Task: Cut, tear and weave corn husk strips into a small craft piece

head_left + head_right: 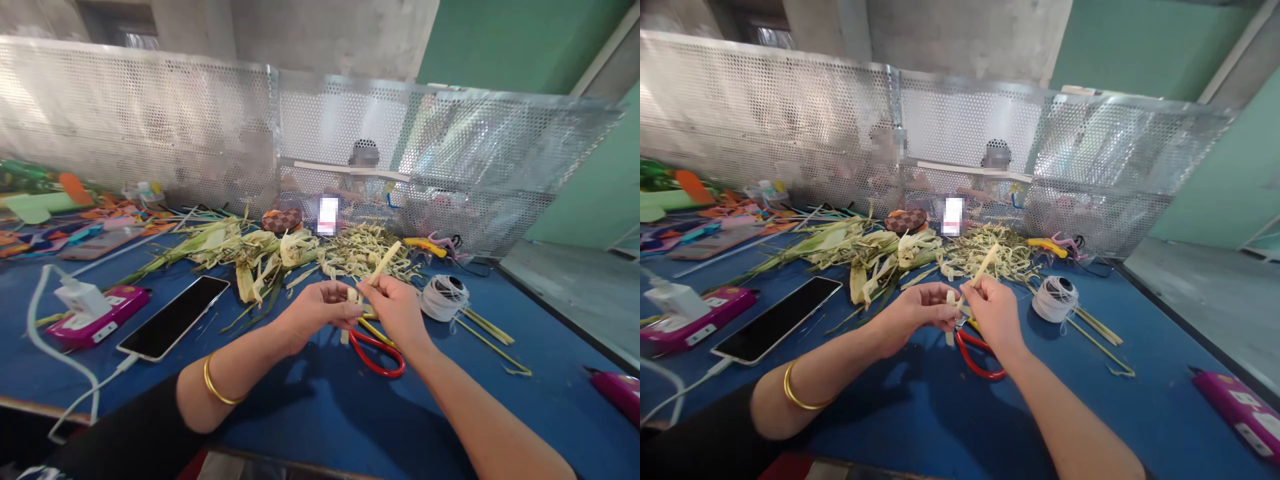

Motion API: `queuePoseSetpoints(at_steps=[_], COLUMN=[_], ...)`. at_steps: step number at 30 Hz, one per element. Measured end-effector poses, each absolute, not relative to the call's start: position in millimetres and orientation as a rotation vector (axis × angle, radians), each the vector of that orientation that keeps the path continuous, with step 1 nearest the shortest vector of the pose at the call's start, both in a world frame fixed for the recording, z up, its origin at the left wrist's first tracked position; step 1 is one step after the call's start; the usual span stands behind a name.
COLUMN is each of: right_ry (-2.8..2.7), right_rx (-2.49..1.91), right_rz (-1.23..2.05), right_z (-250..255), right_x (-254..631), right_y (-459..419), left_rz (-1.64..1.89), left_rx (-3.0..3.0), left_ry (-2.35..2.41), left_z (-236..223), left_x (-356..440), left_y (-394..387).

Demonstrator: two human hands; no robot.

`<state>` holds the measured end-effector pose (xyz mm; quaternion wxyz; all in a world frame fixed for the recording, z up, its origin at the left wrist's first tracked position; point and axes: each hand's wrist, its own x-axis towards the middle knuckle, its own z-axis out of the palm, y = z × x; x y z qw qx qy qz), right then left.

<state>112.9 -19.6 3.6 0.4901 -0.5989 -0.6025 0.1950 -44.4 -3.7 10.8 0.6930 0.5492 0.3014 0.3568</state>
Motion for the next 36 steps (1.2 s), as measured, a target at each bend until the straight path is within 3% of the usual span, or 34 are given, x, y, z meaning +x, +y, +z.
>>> queuePoseSetpoints(at_steps=[7,14,22,31,33,36], right_ry=[-1.338,-1.556,-1.767,-2.062,-1.973,-1.776], right_rx=[-1.387,-1.194,-1.082,-1.021,-1.021,-1.140], right_rz=[0.711,0.860,0.646,-0.104,-0.069,0.243], right_z=[3.4,18.1,7.8,6.3,7.2,7.5], right_x=[107.5,112.9,116.2,117.5,116.0,114.8], right_y=[-23.0,-34.5,-29.4,-33.6,-33.1,-28.8], left_rz=[1.057,1.108,1.081,1.052,1.027,0.959], left_rx=[1.319,1.109,1.030,1.067,1.115,1.128], left_ry=[0.846,0.865,0.850,0.846,0.806,0.756], left_z=[10.6,14.6,13.4,9.2,9.4,9.6], left_x=[-37.8,-50.0,-50.7,-49.1,-48.7,-48.3], left_y=[-10.0,7.9,8.8,8.1,6.3,4.4])
